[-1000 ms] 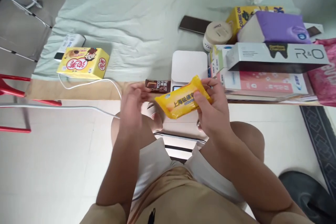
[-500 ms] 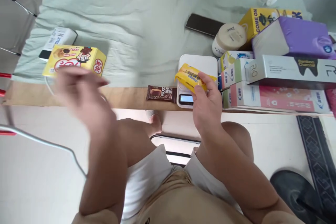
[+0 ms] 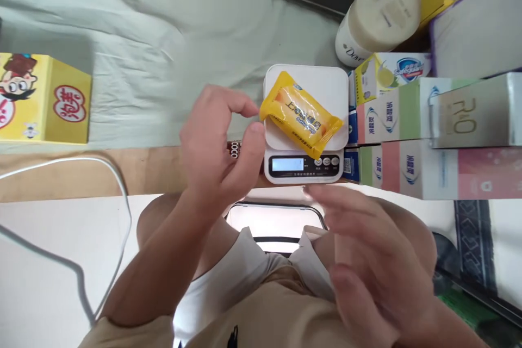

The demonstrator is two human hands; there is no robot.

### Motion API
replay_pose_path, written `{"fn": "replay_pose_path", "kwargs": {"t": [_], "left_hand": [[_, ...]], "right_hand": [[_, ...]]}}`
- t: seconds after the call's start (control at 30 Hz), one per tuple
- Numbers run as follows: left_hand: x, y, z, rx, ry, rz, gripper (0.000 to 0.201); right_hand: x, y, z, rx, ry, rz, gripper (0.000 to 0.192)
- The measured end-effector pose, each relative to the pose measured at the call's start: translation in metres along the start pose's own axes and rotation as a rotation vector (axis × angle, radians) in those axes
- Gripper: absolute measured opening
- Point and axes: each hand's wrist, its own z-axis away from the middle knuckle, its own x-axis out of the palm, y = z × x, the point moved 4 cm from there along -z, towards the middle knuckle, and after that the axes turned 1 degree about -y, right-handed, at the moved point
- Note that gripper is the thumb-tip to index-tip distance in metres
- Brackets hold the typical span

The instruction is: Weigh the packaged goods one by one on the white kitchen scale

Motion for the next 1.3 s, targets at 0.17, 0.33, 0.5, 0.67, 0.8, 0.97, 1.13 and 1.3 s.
{"fn": "replay_pose_path", "kwargs": {"t": [0.17,0.33,0.5,0.67,0.8,0.97,1.13,1.3], "left_hand": [[-0.002,-0.012,-0.005,0.1,0.003,-0.035,0.016],[0.001,-0.018,-0.002,0.164,0.028,-0.089,0.025],[0.001,-0.014,0.0,0.083,0.011,-0.137,0.012],[0.0,-0.01,-0.003,0.063,-0.022,-0.142,0.005],[-0.009,-0.025,-0.006,-0.132,-0.171,-0.186,0.03],[-0.028,-0.03,0.002,-0.221,-0.469,-0.381,0.04],[-0.034,-0.028,0.019,-0.311,-0.771,-0.555,0.04],[-0.046,-0.028,0.008,-0.335,-0.753,-0.59,0.032]], "right_hand": [[0.008,-0.001,-0.019,-0.199,-0.213,-0.057,0.027],[0.016,0.0,-0.019,-0.198,-0.153,-0.06,0.017],[0.018,-0.001,-0.018,-0.212,-0.115,0.003,0.015],[0.02,0.001,-0.02,-0.219,-0.07,0.052,0.015],[0.019,-0.004,-0.029,-0.382,0.036,0.305,0.018],[0.021,0.009,-0.052,-0.27,0.218,0.7,0.022],[0.029,0.039,-0.064,-0.056,0.179,0.872,0.041],[0.022,0.056,-0.074,0.016,0.213,0.934,0.044]]}}
